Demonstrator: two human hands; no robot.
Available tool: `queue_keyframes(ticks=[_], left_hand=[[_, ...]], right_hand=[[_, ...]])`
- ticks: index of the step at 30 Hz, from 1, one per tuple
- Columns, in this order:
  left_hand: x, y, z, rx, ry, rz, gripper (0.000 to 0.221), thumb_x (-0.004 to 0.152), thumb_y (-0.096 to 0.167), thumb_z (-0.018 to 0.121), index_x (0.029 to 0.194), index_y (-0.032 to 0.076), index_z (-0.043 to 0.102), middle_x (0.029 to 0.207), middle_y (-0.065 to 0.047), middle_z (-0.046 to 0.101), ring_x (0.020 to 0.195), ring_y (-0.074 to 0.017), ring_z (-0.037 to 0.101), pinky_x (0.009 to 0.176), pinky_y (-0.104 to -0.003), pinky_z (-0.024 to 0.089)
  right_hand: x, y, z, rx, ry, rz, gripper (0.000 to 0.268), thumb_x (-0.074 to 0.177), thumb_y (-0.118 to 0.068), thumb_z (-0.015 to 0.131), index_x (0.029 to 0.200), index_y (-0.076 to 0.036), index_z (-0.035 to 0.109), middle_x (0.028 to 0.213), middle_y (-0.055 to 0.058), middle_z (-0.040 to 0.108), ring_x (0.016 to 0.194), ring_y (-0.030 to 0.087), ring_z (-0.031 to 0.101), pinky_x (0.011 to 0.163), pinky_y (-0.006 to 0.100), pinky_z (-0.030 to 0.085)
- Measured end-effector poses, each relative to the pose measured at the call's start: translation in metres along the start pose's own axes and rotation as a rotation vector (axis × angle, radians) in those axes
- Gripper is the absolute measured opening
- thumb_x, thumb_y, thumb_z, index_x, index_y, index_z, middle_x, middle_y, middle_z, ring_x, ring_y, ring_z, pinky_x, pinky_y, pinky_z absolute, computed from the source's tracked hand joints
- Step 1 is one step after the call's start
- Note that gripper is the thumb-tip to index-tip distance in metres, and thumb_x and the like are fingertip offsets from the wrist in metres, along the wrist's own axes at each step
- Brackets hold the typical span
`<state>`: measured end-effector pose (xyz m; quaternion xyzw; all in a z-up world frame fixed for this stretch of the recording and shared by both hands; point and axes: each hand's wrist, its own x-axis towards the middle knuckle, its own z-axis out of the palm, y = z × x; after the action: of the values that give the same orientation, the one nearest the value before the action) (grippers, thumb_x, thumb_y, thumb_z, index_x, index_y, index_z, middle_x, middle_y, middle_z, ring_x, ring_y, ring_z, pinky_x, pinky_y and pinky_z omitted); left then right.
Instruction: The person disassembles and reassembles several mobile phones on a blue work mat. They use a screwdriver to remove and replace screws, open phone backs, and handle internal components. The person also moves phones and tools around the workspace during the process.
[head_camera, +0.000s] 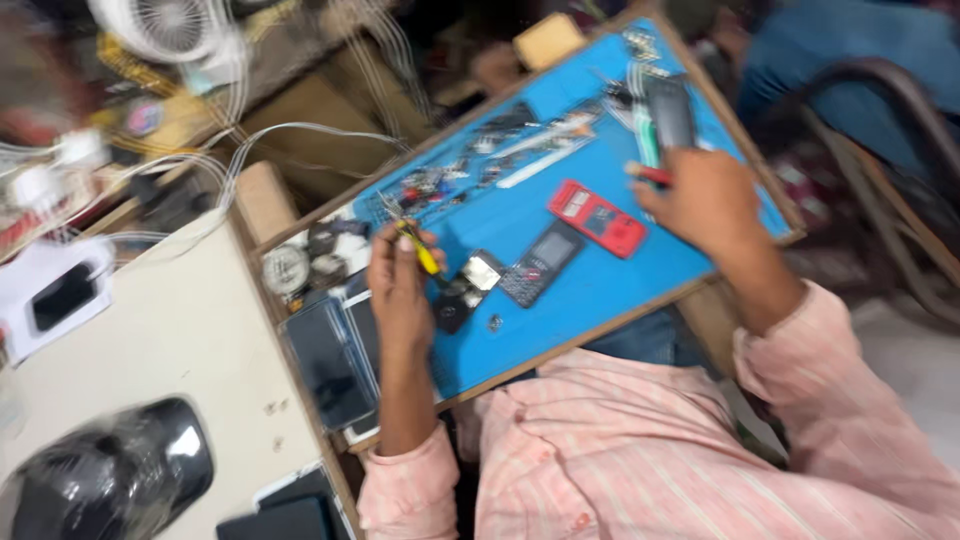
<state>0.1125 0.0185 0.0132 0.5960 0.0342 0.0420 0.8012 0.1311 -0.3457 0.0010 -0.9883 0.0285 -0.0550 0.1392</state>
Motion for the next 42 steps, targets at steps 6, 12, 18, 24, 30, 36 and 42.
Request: queue_keyframes(ticks=[6,12,18,24,30,36,42], left_hand=[[-0.054,-0.008,-0.033,-0.47,0.217,-0.107,0.024,0.104,0.026,0.054,0.118,0.007,0.058,0.076,-0.002,0.056,0.059,-0.0094,0.05,0.049,-0.023,0.039],[-0.078,-0.029,-0.036,-0.454,0.259,-0.054,0.022,0.108,0.027,0.052,0.111,0.006,0.057,0.071,0.001,0.048,0.055,-0.0063,0.04,0.046,-0.022,0.032],[-0.091,-0.035,-0.022,-0.572,0.179,-0.068,0.029,0.109,0.032,0.047,0.118,0.006,0.056,0.087,-0.006,0.062,0.074,-0.0135,0.061,0.061,-0.027,0.051],[-0.097,-0.029,0.005,-0.585,0.034,-0.124,0.043,0.106,0.034,0.04,0.136,0.005,0.051,0.131,-0.014,0.063,0.122,-0.0225,0.064,0.102,-0.04,0.054],[-0.105,-0.046,0.012,-0.625,0.022,-0.128,0.038,0.108,0.031,0.039,0.136,0.008,0.05,0.131,-0.017,0.065,0.12,-0.0226,0.063,0.108,-0.037,0.048],[-0.1,-0.069,0.0,-0.717,0.159,-0.161,0.029,0.11,0.029,0.045,0.126,0.005,0.053,0.107,-0.01,0.066,0.103,-0.0199,0.068,0.092,-0.039,0.059],[-0.105,-0.055,-0.011,-0.638,-0.007,-0.303,0.037,0.113,0.034,0.048,0.138,0.007,0.055,0.102,-0.008,0.067,0.078,-0.0118,0.065,0.054,-0.022,0.048]], right_hand=[[0.003,0.029,0.012,0.342,0.147,-0.003,0.028,0.093,-0.026,0.074,0.099,0.001,0.074,0.078,0.021,0.066,0.07,0.033,0.066,0.068,0.044,0.052],[0.001,0.053,0.02,1.158,0.015,0.017,0.021,0.104,-0.014,0.061,0.09,0.001,0.063,0.073,0.007,0.063,0.061,0.011,0.054,0.061,0.026,0.043],[-0.025,-0.018,0.027,1.39,-0.394,-0.147,0.031,0.09,-0.004,0.046,0.117,0.001,0.06,0.068,0.008,0.06,0.054,0.014,0.055,0.049,0.027,0.046],[-0.064,-0.149,0.025,1.174,-0.538,-0.395,0.051,0.093,0.0,0.048,0.143,-0.003,0.05,0.082,0.011,0.063,0.064,0.016,0.058,0.055,0.035,0.048],[-0.084,-0.206,-0.011,0.612,-0.545,-0.586,0.067,0.095,-0.011,0.053,0.158,-0.01,0.032,0.085,0.024,0.072,0.073,0.042,0.07,0.064,0.05,0.054],[-0.085,-0.194,-0.019,0.602,-0.367,-0.586,0.053,0.096,-0.016,0.059,0.148,-0.012,0.047,0.085,0.019,0.073,0.069,0.038,0.071,0.061,0.046,0.055],[-0.069,-0.167,-0.021,0.371,0.009,-0.817,0.046,0.082,-0.014,0.066,0.127,-0.022,0.067,0.125,0.008,0.067,0.108,0.031,0.064,0.088,0.048,0.05]])
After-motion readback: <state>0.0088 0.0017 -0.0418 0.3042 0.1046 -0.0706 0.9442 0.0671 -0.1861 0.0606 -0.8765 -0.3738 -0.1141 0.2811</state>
